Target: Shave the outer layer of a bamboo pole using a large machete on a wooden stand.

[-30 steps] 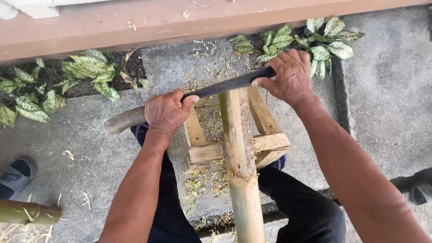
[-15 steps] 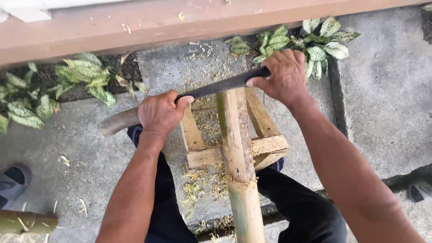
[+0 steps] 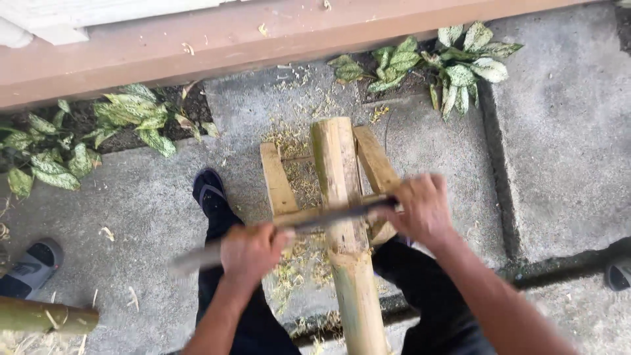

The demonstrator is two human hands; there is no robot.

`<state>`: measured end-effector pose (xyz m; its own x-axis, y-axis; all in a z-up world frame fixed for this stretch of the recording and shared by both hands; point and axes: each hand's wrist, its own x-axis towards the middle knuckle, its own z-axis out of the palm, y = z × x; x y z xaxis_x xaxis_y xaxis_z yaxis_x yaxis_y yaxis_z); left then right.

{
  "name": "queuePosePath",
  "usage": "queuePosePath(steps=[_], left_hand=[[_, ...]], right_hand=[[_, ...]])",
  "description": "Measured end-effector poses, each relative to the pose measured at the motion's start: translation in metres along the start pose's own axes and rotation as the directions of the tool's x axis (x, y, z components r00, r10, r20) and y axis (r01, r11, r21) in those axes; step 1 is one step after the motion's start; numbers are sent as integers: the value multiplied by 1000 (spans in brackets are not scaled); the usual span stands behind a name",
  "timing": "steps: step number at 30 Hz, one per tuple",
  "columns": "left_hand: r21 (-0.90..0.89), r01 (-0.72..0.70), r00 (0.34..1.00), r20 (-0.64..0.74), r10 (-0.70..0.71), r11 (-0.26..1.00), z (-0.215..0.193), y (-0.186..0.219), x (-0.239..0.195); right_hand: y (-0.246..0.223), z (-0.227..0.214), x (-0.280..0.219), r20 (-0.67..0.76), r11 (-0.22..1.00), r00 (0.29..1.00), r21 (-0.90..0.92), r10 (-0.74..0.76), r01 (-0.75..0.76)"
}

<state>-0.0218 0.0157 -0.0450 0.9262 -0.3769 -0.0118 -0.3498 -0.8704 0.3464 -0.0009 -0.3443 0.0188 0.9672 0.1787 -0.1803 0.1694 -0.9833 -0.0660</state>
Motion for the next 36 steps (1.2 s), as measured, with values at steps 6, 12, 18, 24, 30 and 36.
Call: queuePosePath(steps=[6,12,18,24,30,36], left_hand=[[-49,162,986,-18,-163,986,-35,4,58],[-76,139,985,116,-129,987,-22,28,-32],[14,243,966,83,-244,970,-43,19,24],[-54,162,958,247,-144,985,-9,27,-61],[-10,260,965,43,-259,966,-34,33,-10],[-14,165,966,205,-159,986,-8,25,-65]], right_hand=[[5,-27,60,-183,995,978,-35,-97,92],[-17,-16,-39,-244,988,965,88,-100,124],[-7,-14,21,-288,986,947,42,-140,159],[-25,-15,-59,-84,999,995,20,-47,49],[-9,-9,-6,-145,986,987,138,-73,93],[-22,-1,-72,-435,949,877,131,-204,286]])
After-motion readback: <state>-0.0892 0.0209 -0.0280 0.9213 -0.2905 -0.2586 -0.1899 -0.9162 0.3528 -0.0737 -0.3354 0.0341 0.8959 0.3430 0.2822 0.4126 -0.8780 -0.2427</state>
